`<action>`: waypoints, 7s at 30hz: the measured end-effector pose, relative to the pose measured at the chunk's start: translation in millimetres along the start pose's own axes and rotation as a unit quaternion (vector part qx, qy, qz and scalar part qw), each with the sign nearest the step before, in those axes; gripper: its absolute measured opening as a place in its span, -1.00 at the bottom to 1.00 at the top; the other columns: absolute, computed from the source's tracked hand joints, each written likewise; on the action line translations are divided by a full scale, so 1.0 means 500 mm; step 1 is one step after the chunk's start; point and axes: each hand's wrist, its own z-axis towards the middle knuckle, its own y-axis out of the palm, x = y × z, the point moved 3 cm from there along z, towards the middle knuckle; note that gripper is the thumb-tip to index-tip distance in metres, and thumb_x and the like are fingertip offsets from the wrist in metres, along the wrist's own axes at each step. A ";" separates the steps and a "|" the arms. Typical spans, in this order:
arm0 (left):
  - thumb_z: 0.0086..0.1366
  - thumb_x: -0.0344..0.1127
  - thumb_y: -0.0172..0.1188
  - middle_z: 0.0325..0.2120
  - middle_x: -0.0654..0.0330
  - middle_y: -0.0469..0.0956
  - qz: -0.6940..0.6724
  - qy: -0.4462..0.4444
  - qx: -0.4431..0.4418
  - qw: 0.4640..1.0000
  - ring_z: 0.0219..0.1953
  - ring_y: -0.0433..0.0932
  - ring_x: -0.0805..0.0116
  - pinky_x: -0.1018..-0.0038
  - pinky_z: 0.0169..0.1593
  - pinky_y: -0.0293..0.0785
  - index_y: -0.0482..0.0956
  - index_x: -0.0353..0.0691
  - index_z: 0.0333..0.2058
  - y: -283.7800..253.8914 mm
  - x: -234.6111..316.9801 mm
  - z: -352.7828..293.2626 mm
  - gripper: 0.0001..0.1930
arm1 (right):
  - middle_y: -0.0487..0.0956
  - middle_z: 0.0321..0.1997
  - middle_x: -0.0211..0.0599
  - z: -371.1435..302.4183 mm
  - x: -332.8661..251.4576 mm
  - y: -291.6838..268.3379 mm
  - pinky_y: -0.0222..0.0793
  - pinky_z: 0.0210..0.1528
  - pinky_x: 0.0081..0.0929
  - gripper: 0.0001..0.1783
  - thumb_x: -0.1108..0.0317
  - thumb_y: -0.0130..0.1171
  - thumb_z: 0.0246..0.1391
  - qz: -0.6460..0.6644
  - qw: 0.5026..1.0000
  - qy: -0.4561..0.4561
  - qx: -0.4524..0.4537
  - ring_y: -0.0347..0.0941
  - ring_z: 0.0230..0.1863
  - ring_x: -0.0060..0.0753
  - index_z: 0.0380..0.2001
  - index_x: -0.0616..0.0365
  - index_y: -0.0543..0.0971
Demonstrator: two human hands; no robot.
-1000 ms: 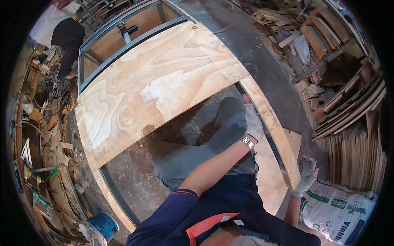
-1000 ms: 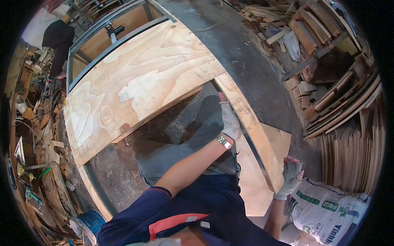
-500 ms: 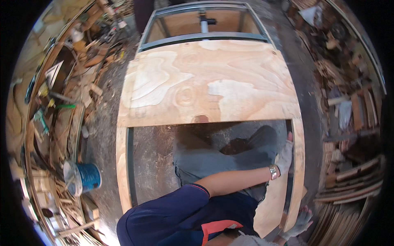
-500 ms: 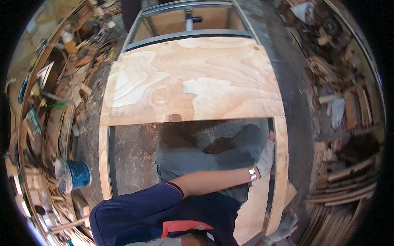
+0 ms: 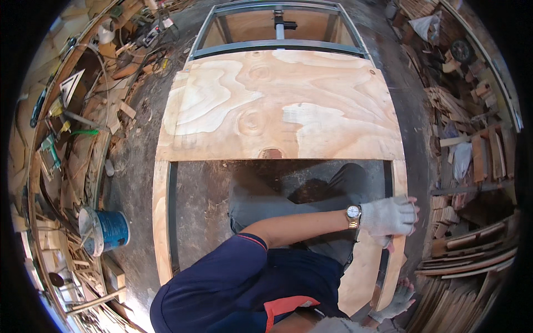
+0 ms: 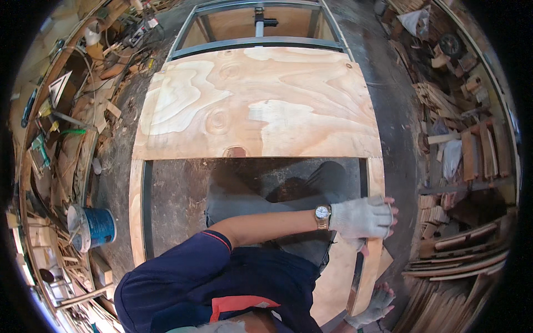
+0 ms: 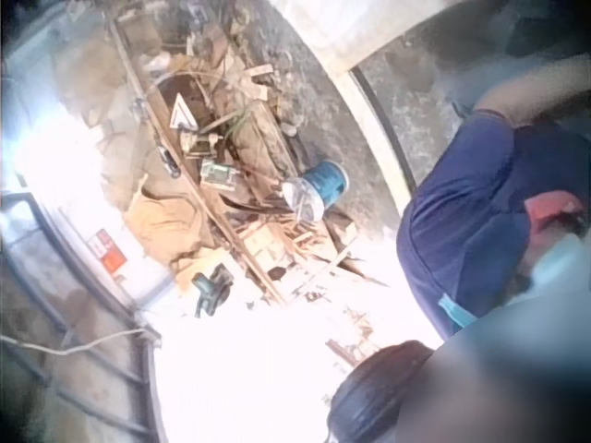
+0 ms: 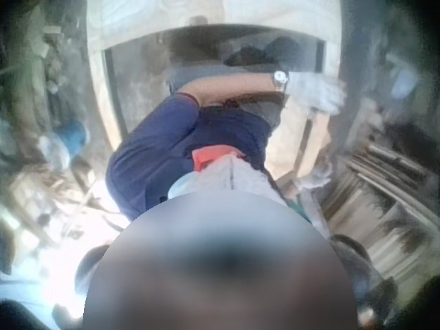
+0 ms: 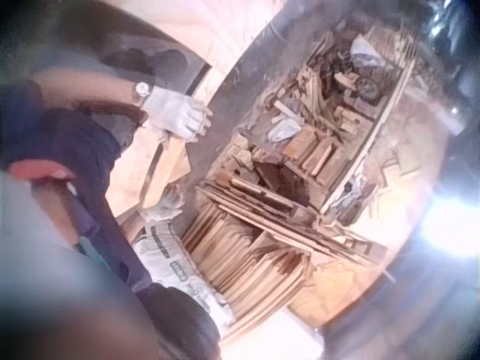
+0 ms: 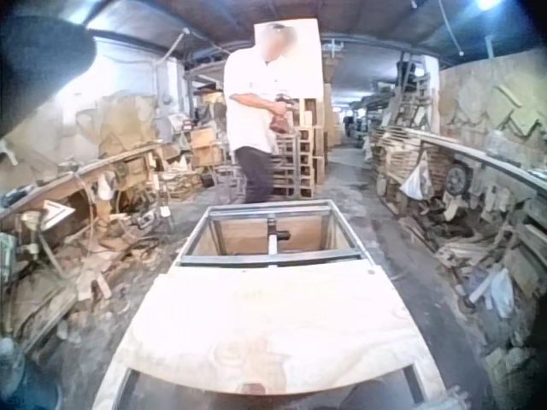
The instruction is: The person positions and aligns wooden planks onto a large curved frame on the floor. Another person assists by holding the frame and using a power drill to fasten the pieces. The camera wearer adjusts the wood pieces by hand to fit the frame's curve.
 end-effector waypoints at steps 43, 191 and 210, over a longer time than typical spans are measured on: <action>-0.18 0.43 0.29 -0.20 0.14 0.51 -0.033 -0.067 -0.118 0.990 0.00 0.48 0.16 0.14 0.18 0.35 0.56 -0.19 -0.21 0.002 0.004 0.015 -0.22 | 0.54 0.07 -0.16 0.002 0.025 -0.003 0.27 0.19 -0.26 -0.44 -0.17 -0.14 0.45 0.123 0.992 0.011 0.007 0.39 0.13 -0.21 0.04 0.11 0.53; -0.17 0.49 0.17 -0.27 0.27 0.51 0.010 -0.019 -0.089 0.996 -0.11 0.51 0.27 0.21 0.02 0.33 0.54 -0.07 -0.34 0.036 -0.003 0.002 -0.29 | 0.63 -0.04 -0.18 -0.020 0.023 -0.031 0.39 0.15 -0.24 -0.44 -0.16 -0.13 0.46 0.120 0.992 0.028 0.041 0.53 0.01 -0.21 -0.06 0.11 0.62; -0.36 0.46 0.31 -0.30 0.30 0.50 0.034 -0.020 -0.068 0.997 -0.11 0.49 0.25 0.17 -0.01 0.33 0.57 -0.03 -0.35 0.040 -0.004 -0.011 -0.27 | 0.49 0.24 0.01 0.002 0.053 -0.200 0.37 0.30 0.21 -0.46 -0.01 -0.12 0.47 -0.198 0.958 -0.200 0.064 0.55 0.14 0.05 0.36 -0.02 0.19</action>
